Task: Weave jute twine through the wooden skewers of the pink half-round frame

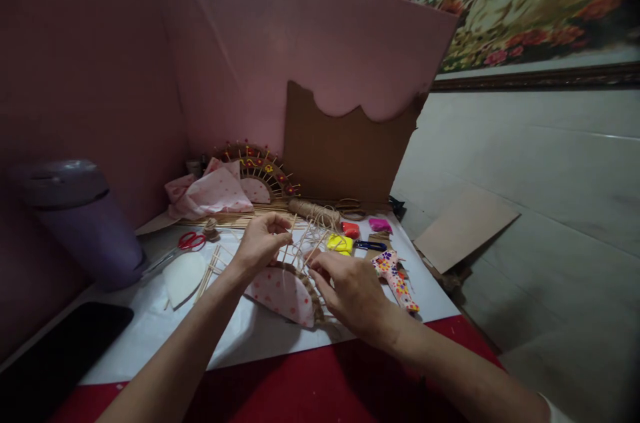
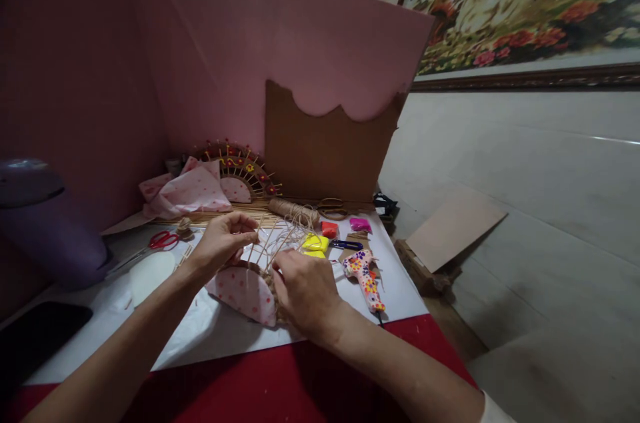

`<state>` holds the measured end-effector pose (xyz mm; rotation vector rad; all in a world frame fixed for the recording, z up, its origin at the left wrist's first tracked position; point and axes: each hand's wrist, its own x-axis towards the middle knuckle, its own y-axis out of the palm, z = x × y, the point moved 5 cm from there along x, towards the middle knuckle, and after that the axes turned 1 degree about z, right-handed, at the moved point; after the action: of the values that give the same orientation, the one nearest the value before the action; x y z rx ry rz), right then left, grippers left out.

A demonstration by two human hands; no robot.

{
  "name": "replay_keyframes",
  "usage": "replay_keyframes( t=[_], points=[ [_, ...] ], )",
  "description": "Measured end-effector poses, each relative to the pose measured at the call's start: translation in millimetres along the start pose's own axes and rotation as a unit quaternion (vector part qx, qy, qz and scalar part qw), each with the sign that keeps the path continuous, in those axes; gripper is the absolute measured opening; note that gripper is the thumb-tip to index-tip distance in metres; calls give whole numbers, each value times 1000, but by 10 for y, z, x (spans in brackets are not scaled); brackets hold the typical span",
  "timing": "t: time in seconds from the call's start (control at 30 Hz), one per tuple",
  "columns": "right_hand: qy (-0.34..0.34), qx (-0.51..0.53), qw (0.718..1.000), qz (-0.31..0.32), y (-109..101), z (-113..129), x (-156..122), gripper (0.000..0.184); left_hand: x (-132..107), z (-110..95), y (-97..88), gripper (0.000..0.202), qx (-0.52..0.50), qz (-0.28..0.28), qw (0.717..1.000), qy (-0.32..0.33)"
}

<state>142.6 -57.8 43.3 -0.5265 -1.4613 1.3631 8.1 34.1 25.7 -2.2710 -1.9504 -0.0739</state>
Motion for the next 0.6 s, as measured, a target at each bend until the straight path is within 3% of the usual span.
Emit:
replay_keyframes(
  t=[0.27,0.47,0.6],
  points=[
    [55,-101,993,25,116,39,206,23,-13,-32,3,21,-4,2,1000,-2],
    [40,-98,994,-6,65,114,311,24,-15,-14,3,20,-14,3,1000,2],
    [46,-112,992,21,92,126,395,22,-12,-22,0,21,-12,4,1000,11]
  ],
)
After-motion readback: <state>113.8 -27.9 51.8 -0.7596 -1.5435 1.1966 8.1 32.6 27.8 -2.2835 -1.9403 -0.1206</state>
